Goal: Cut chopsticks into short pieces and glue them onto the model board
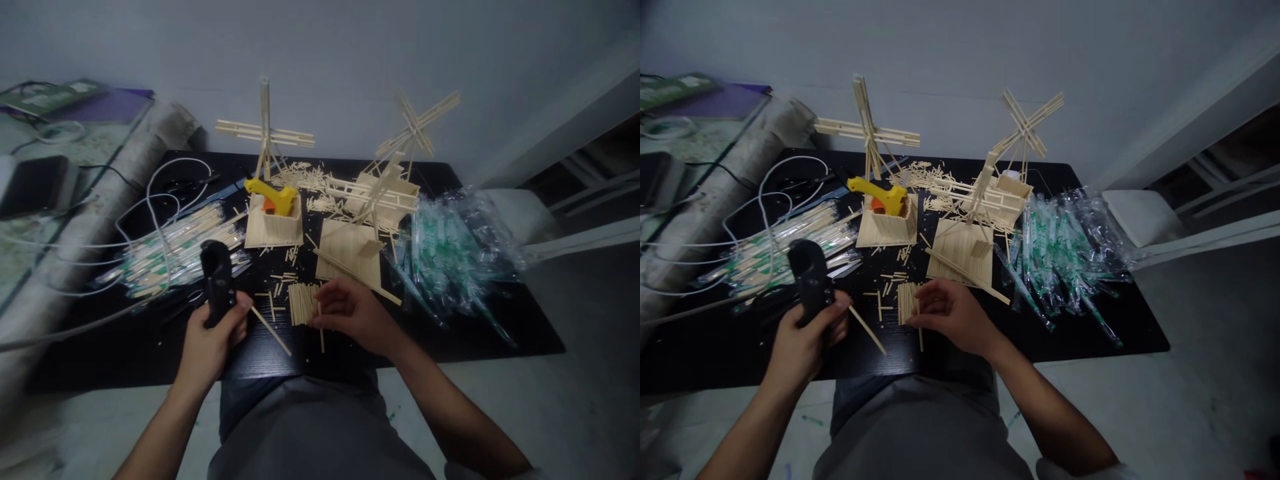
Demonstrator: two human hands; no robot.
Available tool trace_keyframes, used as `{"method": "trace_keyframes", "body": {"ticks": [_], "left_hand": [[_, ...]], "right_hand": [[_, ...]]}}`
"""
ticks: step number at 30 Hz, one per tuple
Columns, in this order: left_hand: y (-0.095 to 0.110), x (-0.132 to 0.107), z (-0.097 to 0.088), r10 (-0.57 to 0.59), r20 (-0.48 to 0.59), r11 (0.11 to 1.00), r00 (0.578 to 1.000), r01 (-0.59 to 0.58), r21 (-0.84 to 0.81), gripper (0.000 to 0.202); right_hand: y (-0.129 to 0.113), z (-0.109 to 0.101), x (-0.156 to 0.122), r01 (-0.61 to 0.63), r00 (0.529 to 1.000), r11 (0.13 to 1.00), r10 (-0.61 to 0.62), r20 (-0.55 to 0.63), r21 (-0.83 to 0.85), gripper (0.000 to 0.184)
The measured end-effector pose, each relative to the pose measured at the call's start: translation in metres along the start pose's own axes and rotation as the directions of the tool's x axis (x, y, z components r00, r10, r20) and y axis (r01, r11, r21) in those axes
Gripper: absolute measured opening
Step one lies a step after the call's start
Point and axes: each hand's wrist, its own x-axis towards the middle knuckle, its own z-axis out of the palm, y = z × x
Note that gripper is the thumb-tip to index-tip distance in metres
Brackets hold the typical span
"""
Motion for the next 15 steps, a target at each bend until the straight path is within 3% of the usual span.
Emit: {"method": "trace_keyframes", "body": {"ticks": [3, 8, 13, 15], "left_hand": [[0.009, -0.007, -0.010, 0.133, 0.130, 0.926, 0.983, -0.170, 0.337, 0.036], [0.039, -0.008, -0.023, 0.337, 0.380, 0.569, 0.862, -0.507, 0.647, 0.030], [0.053, -0.007, -0.024, 0.403, 0.457, 0.203, 0.793, -0.564, 0.800, 0.039], [0.055, -0.008, -0.022, 0.398, 0.486, 0.101, 0.778, -0.564, 0.820, 0.040]], "right_hand": [[-0.002, 0.008, 0.001, -0.044, 0.999, 0.992, 0.043, 0.009, 0.122, 0.048], [-0.014, 0.019, -0.003, -0.033, 0.999, 0.978, 0.031, 0.016, 0.204, 0.041], [-0.026, 0.027, -0.005, 0.052, 0.998, 0.982, -0.043, -0.052, 0.184, 0.051], [-0.028, 0.029, -0.005, 0.074, 0.996, 0.983, -0.065, -0.061, 0.171, 0.054]]}}
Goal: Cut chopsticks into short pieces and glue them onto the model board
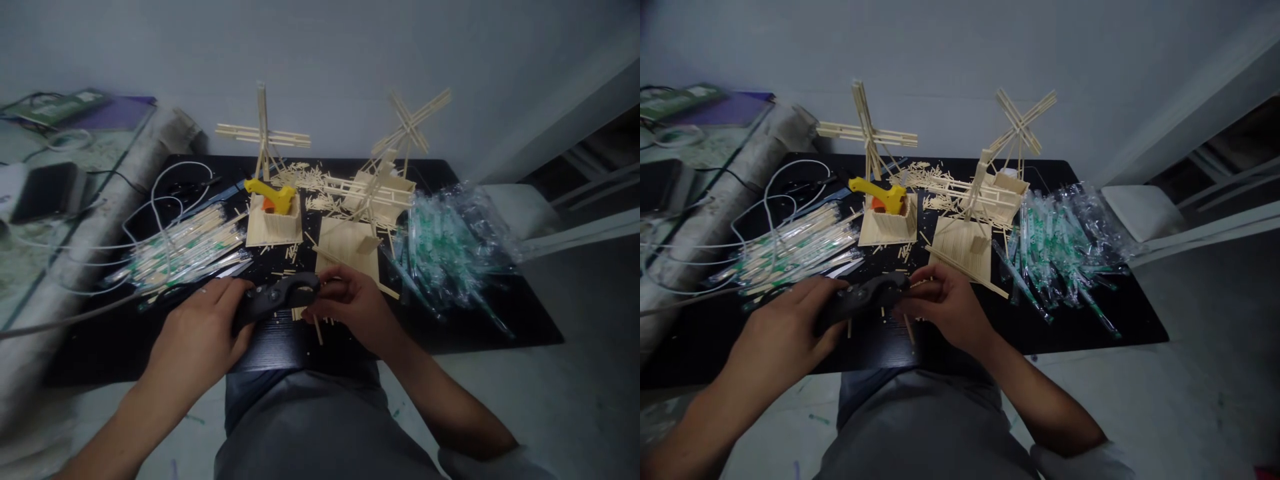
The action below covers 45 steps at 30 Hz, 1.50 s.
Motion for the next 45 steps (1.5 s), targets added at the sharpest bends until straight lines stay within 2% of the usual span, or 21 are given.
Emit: {"method": "trace_keyframes", "body": {"ticks": [6, 18, 26, 32, 36, 42, 45], "left_hand": [[0.006, 0.000, -0.001, 0.043, 0.025, 0.997, 0.999, -0.045, 0.066, 0.037], [0.009, 0.000, 0.000, 0.041, 0.047, 0.999, 0.998, -0.040, -0.022, 0.035], [0.006, -0.001, 0.008, -0.060, 0.177, 0.998, 0.982, 0.063, -0.007, 0.029], [0.005, -0.001, 0.013, 0.018, 0.055, 0.999, 0.998, -0.017, -0.031, 0.033], [0.006, -0.002, 0.014, 0.038, 0.022, 0.998, 0.999, -0.037, -0.044, 0.033], [0.007, -0.002, 0.014, -0.012, 0.113, 0.995, 0.994, 0.023, -0.092, 0.030], [0.005, 0.000, 0.014, -0.037, 0.138, 0.979, 0.990, 0.063, -0.195, 0.032]], "right_hand": [[0.000, 0.001, 0.000, 0.015, 1.000, 1.000, -0.016, 0.012, 0.020, 0.055], [0.003, -0.002, 0.001, 0.016, 1.000, 1.000, -0.016, 0.004, 0.001, 0.058], [0.000, 0.002, 0.001, 0.040, 0.999, 0.999, -0.040, -0.031, -0.019, 0.064], [0.003, -0.001, 0.003, 0.041, 0.999, 0.999, -0.041, -0.012, -0.015, 0.065], [0.004, -0.001, 0.003, 0.024, 1.000, 1.000, -0.023, -0.007, 0.008, 0.064], [0.004, -0.001, 0.003, 0.052, 0.999, 0.999, -0.052, -0.007, -0.013, 0.063], [0.006, -0.003, 0.005, 0.065, 0.998, 0.998, -0.065, -0.016, -0.020, 0.059]]}}
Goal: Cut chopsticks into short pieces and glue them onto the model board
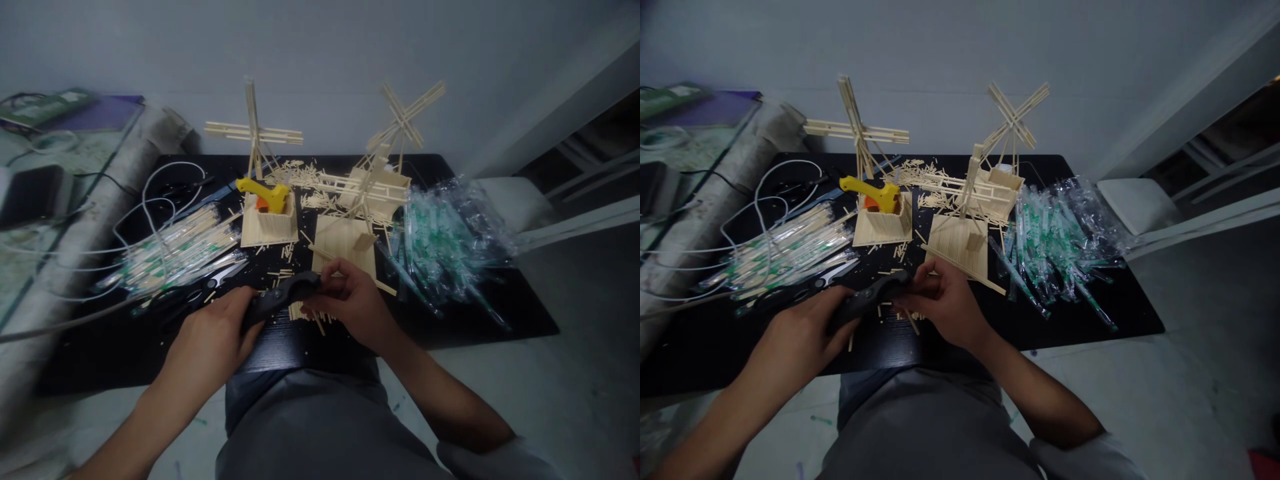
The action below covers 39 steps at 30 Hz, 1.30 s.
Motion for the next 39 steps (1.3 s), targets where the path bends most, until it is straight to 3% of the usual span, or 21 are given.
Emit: {"method": "trace_keyframes", "body": {"ticks": [3, 7, 11, 15, 18, 20, 24, 26, 29, 31, 33, 36, 39], "left_hand": [[-0.004, 0.004, -0.002, -0.039, 0.011, 0.980, 0.999, 0.040, -0.195, 0.033], [-0.009, 0.005, 0.001, -0.243, -0.035, 0.882, 0.969, 0.206, -0.423, 0.043], [-0.008, 0.002, 0.013, -0.401, 0.028, 0.681, 0.916, 0.319, -0.659, 0.050], [-0.004, 0.002, 0.028, -0.521, 0.151, 0.430, 0.840, 0.412, -0.803, 0.061], [-0.005, 0.002, 0.036, -0.566, 0.189, 0.310, 0.802, 0.420, -0.853, 0.063], [-0.006, 0.003, 0.040, -0.564, 0.184, 0.284, 0.805, 0.398, -0.873, 0.060], [-0.006, 0.002, 0.043, -0.551, 0.150, 0.254, 0.821, 0.336, -0.907, 0.052], [-0.005, 0.002, 0.043, -0.551, 0.135, 0.228, 0.823, 0.304, -0.925, 0.049], [-0.002, 0.003, 0.042, -0.547, 0.115, 0.194, 0.829, 0.259, -0.946, 0.044], [0.000, 0.003, 0.040, -0.547, 0.100, 0.181, 0.831, 0.233, -0.955, 0.041], [0.001, 0.004, 0.038, -0.553, 0.084, 0.167, 0.829, 0.209, -0.964, 0.040], [0.003, 0.004, 0.035, -0.561, 0.064, 0.148, 0.825, 0.176, -0.973, 0.037], [0.004, 0.003, 0.032, -0.568, 0.034, 0.139, 0.822, 0.137, -0.981, 0.036]], "right_hand": [[0.006, -0.008, 0.003, 0.048, 0.999, 0.996, -0.050, -0.022, -0.070, 0.047], [0.021, -0.025, 0.007, 0.150, 0.969, 0.920, -0.210, -0.133, -0.361, 0.025], [0.035, -0.037, 0.006, 0.145, 0.948, 0.782, -0.285, -0.141, -0.607, 0.007], [0.041, -0.038, 0.005, 0.164, 0.935, 0.706, -0.333, -0.119, -0.689, 0.015], [0.039, -0.044, 0.007, 0.174, 0.923, 0.660, -0.368, -0.113, -0.731, 0.016], [0.036, -0.053, 0.010, 0.171, 0.903, 0.565, -0.417, -0.100, -0.807, 0.016], [0.035, -0.074, 0.013, 0.080, 0.854, 0.242, -0.516, -0.058, -0.967, 0.022], [0.038, -0.081, 0.013, 0.013, 0.865, 0.134, -0.499, -0.056, -0.991, 0.026], [0.042, -0.084, 0.012, -0.070, 0.888, 0.042, -0.453, -0.081, -0.997, 0.029], [0.043, -0.084, 0.011, -0.079, 0.891, 0.031, -0.446, -0.085, -0.996, 0.029], [0.039, -0.082, 0.009, -0.013, 0.882, 0.086, -0.469, -0.052, -0.996, 0.030], [0.029, -0.075, 0.002, 0.171, 0.861, 0.262, -0.508, 0.015, -0.950, 0.030], [0.019, -0.061, -0.009, 0.244, 0.916, 0.478, -0.400, 0.038, -0.844, 0.026]]}}
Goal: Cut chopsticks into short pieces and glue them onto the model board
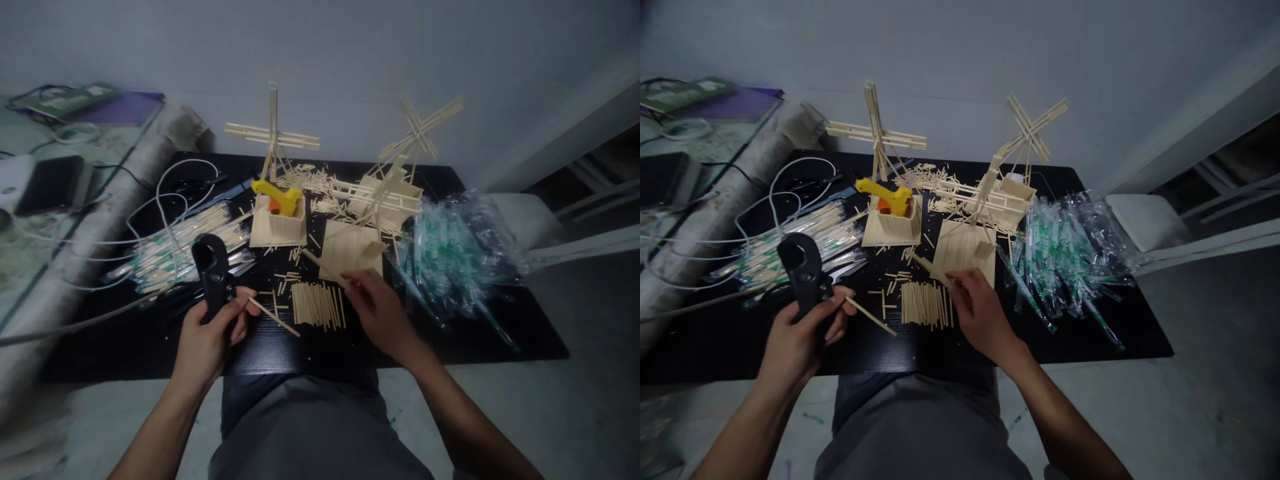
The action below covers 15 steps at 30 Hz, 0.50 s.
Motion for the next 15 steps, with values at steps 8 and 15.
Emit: {"method": "trace_keyframes", "body": {"ticks": [8, 15], "left_hand": [[0.014, 0.000, 0.000, 0.190, -0.151, 0.976, 0.970, -0.204, -0.077, 0.023], [0.020, -0.003, -0.001, 0.249, -0.188, 0.963, 0.950, -0.264, -0.062, 0.014]], "right_hand": [[-0.029, 0.013, -0.015, -0.306, 0.930, 0.902, 0.216, 0.296, 0.305, 0.034], [-0.033, 0.021, -0.018, -0.322, 0.934, 0.890, 0.244, 0.261, 0.321, 0.025]]}}
